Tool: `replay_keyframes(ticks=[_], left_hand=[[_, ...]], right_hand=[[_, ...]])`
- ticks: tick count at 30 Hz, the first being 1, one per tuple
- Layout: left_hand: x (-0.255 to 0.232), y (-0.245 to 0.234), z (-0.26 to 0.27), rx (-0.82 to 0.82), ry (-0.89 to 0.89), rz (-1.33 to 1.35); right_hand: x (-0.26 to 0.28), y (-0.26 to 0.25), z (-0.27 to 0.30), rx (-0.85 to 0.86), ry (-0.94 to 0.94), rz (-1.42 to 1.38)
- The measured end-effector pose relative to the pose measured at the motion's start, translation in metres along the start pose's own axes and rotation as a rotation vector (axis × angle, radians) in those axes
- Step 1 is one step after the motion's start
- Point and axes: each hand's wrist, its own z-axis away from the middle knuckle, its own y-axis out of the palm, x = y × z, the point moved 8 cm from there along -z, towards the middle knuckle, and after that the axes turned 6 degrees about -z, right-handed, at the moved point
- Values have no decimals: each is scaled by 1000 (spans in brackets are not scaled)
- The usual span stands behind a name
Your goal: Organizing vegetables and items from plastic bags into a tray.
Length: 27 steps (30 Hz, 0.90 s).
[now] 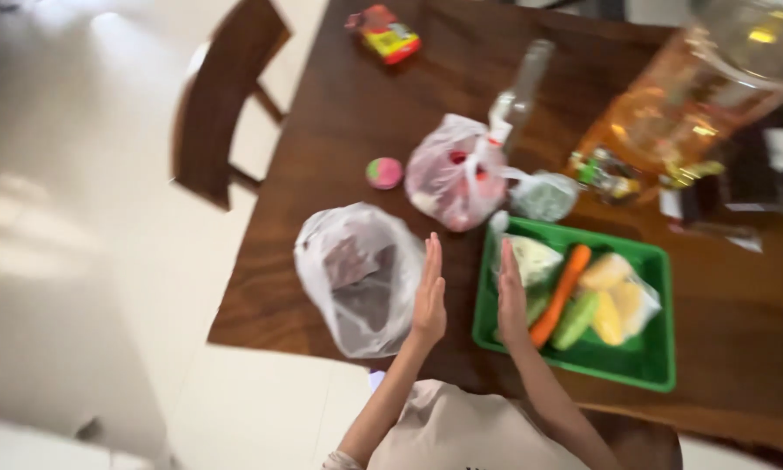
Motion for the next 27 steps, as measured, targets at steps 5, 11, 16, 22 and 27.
replay_keyframes(ticks=[5,11,16,22,27], left_hand=[[2,-93,17,-228,-4,-37],[-1,-170,39,-363,38,-144],[4,-193,50,-395,38,-189],[19,-185,49,-354,-10,-99],[60,-160,50,-286,-45,-2]], right_hand=[[-5,55,-21,173,131,-166],[-14,100,-35,384,68,-253],[-18,111,-42,418,32,-261],[-36,122,-34,368,145,-311],[-63,147,-23,429,148,-286]])
